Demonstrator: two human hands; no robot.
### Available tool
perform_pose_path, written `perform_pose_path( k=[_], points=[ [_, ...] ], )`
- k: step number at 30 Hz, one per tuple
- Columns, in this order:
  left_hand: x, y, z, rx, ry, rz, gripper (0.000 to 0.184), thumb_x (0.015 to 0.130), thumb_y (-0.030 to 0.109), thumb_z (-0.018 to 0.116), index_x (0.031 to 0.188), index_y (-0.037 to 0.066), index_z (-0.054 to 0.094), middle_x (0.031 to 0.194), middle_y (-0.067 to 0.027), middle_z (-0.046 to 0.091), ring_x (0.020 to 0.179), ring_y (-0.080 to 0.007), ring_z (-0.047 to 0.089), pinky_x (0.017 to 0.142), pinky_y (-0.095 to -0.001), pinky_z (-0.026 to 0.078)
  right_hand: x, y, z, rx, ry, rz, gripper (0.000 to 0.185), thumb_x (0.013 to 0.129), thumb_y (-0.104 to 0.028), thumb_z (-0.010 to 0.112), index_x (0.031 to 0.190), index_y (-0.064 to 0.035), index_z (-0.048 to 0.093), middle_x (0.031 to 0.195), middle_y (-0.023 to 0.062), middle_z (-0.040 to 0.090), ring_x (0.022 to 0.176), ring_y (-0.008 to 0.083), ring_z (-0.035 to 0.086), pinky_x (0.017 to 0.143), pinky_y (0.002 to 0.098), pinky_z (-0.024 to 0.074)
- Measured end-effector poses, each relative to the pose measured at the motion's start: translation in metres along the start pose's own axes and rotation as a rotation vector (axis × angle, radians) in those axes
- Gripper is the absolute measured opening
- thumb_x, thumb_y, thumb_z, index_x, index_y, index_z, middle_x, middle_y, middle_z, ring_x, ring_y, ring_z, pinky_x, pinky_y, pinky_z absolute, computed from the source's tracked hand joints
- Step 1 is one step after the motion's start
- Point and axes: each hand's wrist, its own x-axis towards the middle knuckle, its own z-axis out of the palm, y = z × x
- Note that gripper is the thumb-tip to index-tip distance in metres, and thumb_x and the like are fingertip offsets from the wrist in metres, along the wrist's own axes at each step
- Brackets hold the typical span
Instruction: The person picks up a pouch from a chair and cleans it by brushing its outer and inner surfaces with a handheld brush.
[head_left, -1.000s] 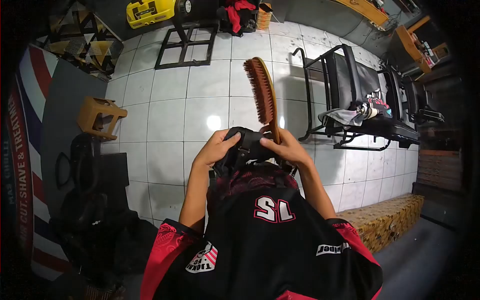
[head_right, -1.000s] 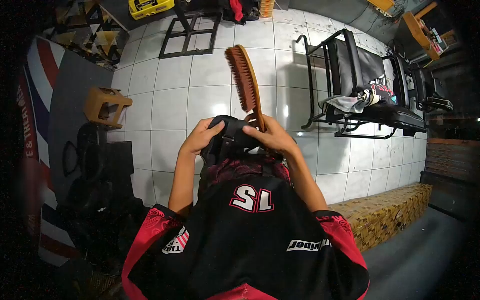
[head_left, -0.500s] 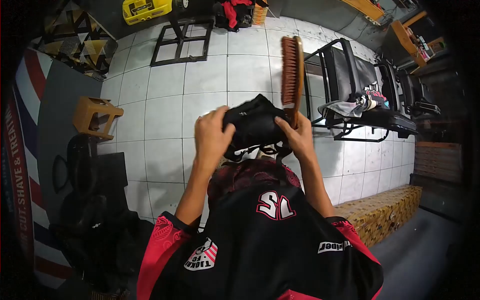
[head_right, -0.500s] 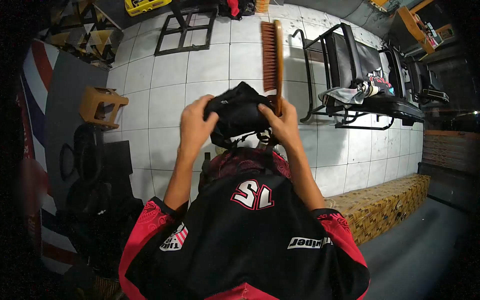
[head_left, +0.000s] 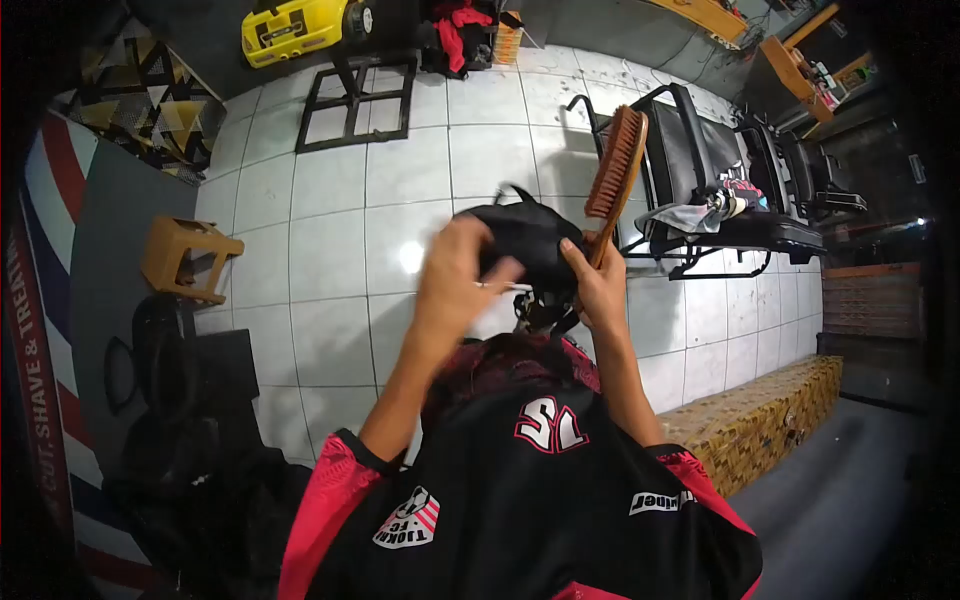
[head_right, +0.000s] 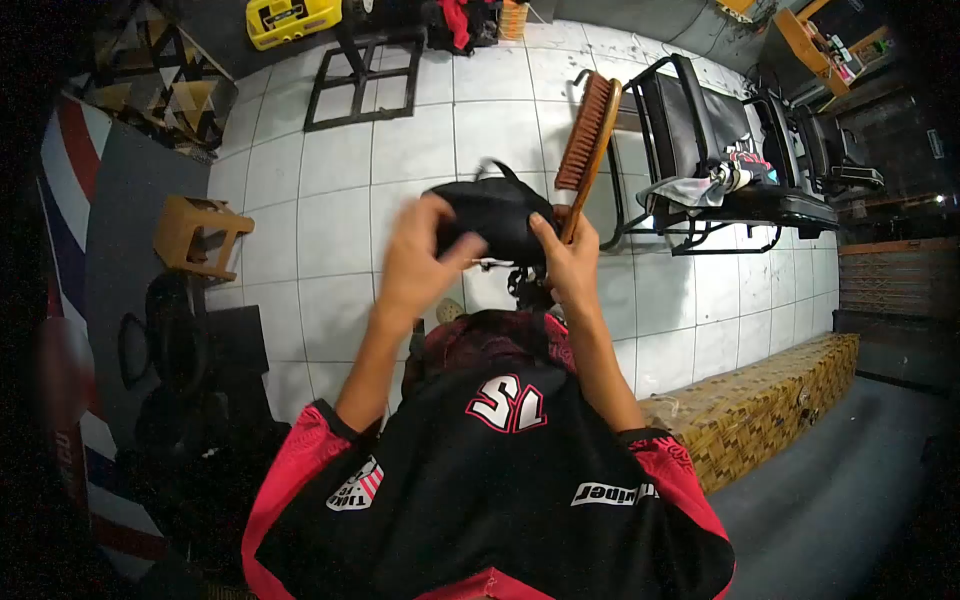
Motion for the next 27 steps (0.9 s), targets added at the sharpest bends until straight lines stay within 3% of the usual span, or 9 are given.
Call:
perform_pose_path(
  k=[2, 9, 11, 17, 19, 21, 23, 25, 27],
  points=[
    [-0.019, 0.004, 0.035, -0.007, -0.007, 0.224, 0.043, 0.064, 0.018, 0.076, 0.097, 0.003, 0.052, 0.093, -0.0112, 0.048, 0.085, -0.0288, 0.052, 0.073, -0.0365, 0.043, -0.006, 0.010, 0.006, -0.066, 0.004, -0.020, 0.028, 0.078, -0.014, 0.068, 0.094, 0.0052, 0.055, 0.074, 0.0008, 0.054, 0.062, 0.0070, 0.046, 0.054, 0.0222, 0.0387],
    [-0.042, -0.019, 0.052, -0.027, -0.112, 0.211, 0.045, 0.068, 0.010, 0.072, 0.105, 0.002, 0.049, 0.099, -0.0147, 0.045, 0.092, -0.0332, 0.050, 0.077, -0.0397, 0.043, -0.035, -0.015, 0.025, -0.242, -0.023, 0.080, 0.026, 0.081, -0.020, 0.066, 0.088, 0.0017, 0.054, 0.067, -0.0017, 0.048, 0.059, 0.0061, 0.041, 0.050, 0.0226, 0.0350],
    [-0.046, -0.008, 0.048, -0.143, 0.077, 0.193, 0.039, 0.071, 0.006, 0.069, 0.106, 0.002, 0.052, 0.098, -0.0155, 0.045, 0.089, -0.0328, 0.051, 0.076, -0.0388, 0.043, -0.034, 0.003, 0.028, -0.188, -0.011, 0.038, 0.028, 0.084, -0.026, 0.062, 0.083, 0.0001, 0.051, 0.066, -0.0025, 0.044, 0.059, 0.0061, 0.038, 0.049, 0.0234, 0.0334],
    [-0.056, -0.016, 0.040, -0.054, 0.034, 0.174, 0.035, 0.073, 0.000, 0.065, 0.106, 0.000, 0.054, 0.098, -0.0155, 0.047, 0.090, -0.0322, 0.051, 0.077, -0.0387, 0.043, -0.044, 0.008, 0.039, -0.143, -0.048, 0.044, 0.036, 0.095, -0.031, 0.042, 0.073, -0.0030, 0.044, 0.068, -0.0018, 0.039, 0.062, 0.0069, 0.032, 0.052, 0.0252, 0.0317],
    [-0.057, -0.019, 0.037, 0.058, -0.022, 0.255, 0.029, 0.073, -0.002, 0.062, 0.101, -0.001, 0.054, 0.098, -0.0165, 0.048, 0.089, -0.0333, 0.052, 0.075, -0.0384, 0.044, -0.043, 0.012, 0.036, -0.195, -0.092, 0.042, 0.036, 0.092, -0.033, 0.049, 0.078, 0.0000, 0.049, 0.070, 0.0003, 0.041, 0.064, 0.0080, 0.037, 0.055, 0.0247, 0.0346],
    [-0.053, -0.028, 0.035, -0.063, 0.095, 0.282, 0.020, 0.079, -0.001, 0.057, 0.098, -0.001, 0.053, 0.090, -0.0139, 0.053, 0.076, -0.0279, 0.056, 0.068, -0.0358, 0.047, -0.045, 0.010, 0.036, -0.231, -0.067, 0.011, 0.037, 0.086, -0.035, 0.058, 0.083, 0.0013, 0.052, 0.072, 0.0011, 0.043, 0.064, 0.0091, 0.039, 0.056, 0.0251, 0.0363],
    [-0.050, -0.036, 0.017, -0.590, 0.039, -0.281, 0.015, 0.085, 0.004, 0.052, 0.100, 0.000, 0.050, 0.078, -0.0065, 0.055, 0.062, -0.0170, 0.055, 0.058, -0.0291, 0.046, -0.046, 0.003, 0.031, -0.267, -0.036, -0.018, 0.042, 0.079, -0.036, 0.066, 0.088, 0.0027, 0.055, 0.073, 0.0020, 0.044, 0.065, 0.0103, 0.041, 0.058, 0.0255, 0.0380],
    [-0.043, -0.067, 0.003, -0.426, 0.060, -0.155, 0.015, 0.090, 0.009, 0.049, 0.102, 0.002, 0.049, 0.070, 0.0000, 0.051, 0.055, -0.0074, 0.048, 0.050, -0.0218, 0.042, -0.048, -0.011, 0.020, -0.397, -0.112, -0.027, 0.058, 0.063, -0.036, 0.080, 0.097, 0.0041, 0.057, 0.079, 0.0046, 0.048, 0.070, 0.0132, 0.047, 0.063, 0.0262, 0.0407],
    [-0.035, -0.077, -0.014, -0.656, 0.184, -0.344, 0.015, 0.090, 0.012, 0.049, 0.101, 0.002, 0.049, 0.070, 0.0014, 0.047, 0.055, -0.0047, 0.044, 0.048, -0.0190, 0.038, -0.047, -0.012, 0.012, -0.349, -0.126, -0.117, 0.061, 0.056, -0.034, 0.084, 0.096, 0.0035, 0.057, 0.086, 0.0058, 0.050, 0.071, 0.0139, 0.048, 0.063, 0.0265, 0.0417]
  ],
)
